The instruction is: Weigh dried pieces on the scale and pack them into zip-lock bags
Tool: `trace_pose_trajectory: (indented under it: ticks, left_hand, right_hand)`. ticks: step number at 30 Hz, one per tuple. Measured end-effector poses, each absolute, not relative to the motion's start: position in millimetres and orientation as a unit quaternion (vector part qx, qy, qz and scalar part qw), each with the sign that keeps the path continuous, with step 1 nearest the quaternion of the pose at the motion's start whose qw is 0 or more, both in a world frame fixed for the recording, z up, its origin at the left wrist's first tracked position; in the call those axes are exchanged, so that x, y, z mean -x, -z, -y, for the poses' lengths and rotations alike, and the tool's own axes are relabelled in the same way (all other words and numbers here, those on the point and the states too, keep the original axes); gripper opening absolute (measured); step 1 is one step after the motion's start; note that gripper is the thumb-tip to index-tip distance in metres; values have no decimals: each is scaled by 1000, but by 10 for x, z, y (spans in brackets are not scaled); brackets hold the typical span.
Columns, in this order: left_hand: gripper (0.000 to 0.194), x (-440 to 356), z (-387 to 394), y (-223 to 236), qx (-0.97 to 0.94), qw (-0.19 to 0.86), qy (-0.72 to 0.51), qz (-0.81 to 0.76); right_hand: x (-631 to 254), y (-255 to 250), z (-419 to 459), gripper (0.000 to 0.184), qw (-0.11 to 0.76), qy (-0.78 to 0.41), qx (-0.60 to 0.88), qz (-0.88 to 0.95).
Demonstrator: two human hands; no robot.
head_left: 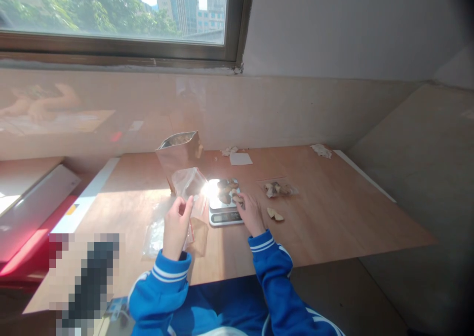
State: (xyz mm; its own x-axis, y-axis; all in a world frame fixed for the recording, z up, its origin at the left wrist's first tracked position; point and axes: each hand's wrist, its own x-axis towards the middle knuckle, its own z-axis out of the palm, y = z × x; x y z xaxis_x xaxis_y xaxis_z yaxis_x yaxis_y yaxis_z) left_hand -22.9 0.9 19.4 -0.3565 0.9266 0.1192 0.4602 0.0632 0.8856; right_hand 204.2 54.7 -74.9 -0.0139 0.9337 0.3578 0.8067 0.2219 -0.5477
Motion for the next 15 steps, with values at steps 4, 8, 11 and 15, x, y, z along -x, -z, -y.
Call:
trace_pose_trajectory:
  ticks: [4,8,11,15]
  left_hand:
    - [47,210,10,-177,-503,257,-466,-681]
    - [46,179,14,-130,-503,263,-469,-676]
    - [46,141,4,-71,-506,271,-464,-675]
    - [45,78,-3,-5,-512,286,-484,-650]
  right_hand:
    - [-2042,622,-493,16,372,-108,613,689]
    - [-1979,297,-381,27,454,-206,609,617]
    - [-1853,-25,-282,32,521,-293,576,557]
    - [-1627,-336,-183,31,547,-368,517,546]
